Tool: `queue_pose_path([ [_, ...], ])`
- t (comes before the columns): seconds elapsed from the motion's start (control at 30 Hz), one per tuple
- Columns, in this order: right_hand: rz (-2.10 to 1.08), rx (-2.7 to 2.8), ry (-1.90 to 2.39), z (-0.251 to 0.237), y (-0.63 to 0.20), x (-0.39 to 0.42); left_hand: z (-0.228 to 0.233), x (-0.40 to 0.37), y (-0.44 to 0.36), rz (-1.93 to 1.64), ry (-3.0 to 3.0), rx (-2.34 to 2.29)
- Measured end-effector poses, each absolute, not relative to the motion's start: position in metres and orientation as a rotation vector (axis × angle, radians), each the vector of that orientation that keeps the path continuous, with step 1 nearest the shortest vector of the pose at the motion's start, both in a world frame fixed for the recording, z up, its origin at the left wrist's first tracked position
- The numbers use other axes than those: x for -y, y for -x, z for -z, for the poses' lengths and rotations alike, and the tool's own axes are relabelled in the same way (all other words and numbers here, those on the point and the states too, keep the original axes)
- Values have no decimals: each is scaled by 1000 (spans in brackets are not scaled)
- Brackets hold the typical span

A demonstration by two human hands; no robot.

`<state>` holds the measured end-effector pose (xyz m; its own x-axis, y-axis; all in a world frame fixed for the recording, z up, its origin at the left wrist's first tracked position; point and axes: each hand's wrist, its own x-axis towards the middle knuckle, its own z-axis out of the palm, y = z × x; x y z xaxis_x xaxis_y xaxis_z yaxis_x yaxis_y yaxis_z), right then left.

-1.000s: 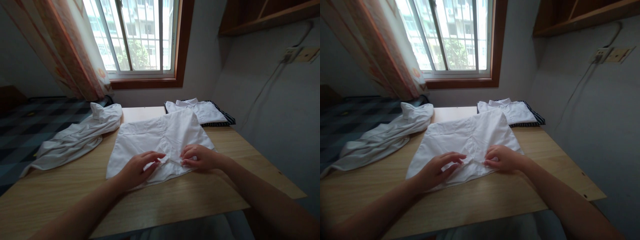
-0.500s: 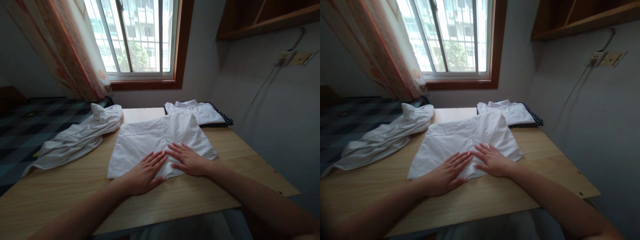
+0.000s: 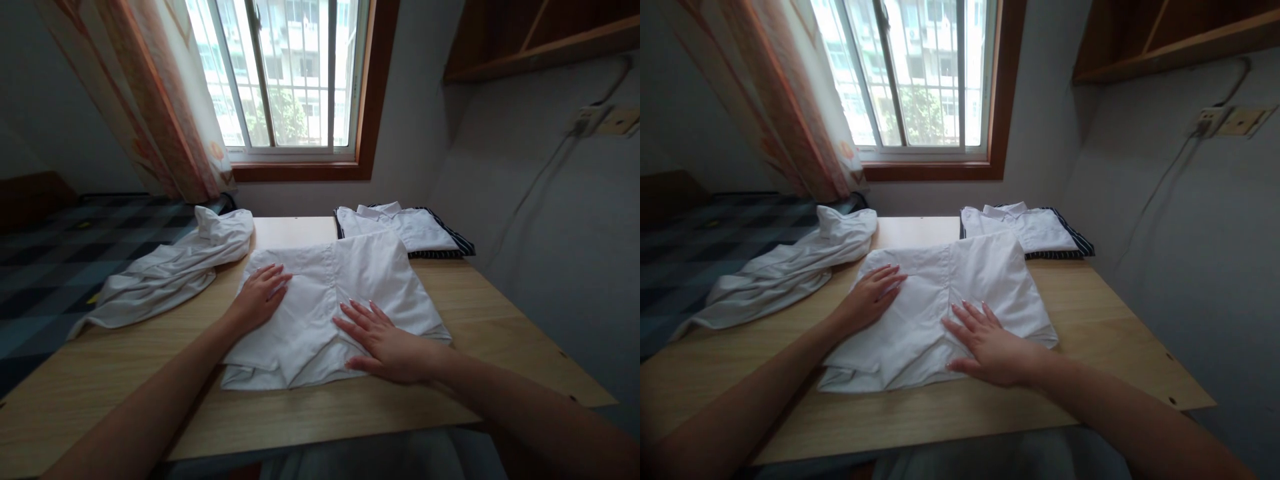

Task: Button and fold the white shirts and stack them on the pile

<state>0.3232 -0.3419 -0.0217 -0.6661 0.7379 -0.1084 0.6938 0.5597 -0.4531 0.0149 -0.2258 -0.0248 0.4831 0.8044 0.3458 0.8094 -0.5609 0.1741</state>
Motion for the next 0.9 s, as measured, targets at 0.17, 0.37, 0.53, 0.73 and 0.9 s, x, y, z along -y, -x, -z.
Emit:
queue_pose_path([
  [0.17, -754, 2661, 1233, 20, -323, 345, 35, 236, -23, 301, 2652, 1630],
  [0.37, -633, 2480, 1283, 3, -327, 323, 29, 244, -32, 112, 2622, 1696],
  [0.53, -167, 2416, 1480, -7, -325, 265, 30, 242, -31, 81, 2634, 1681],
  [0.73, -25, 2218, 1903, 27, -312, 205, 33, 240, -30, 112, 2632, 1663],
  [0.9, 42, 2068, 1993, 51, -319, 196, 27, 240, -28, 64, 2667, 1708],
])
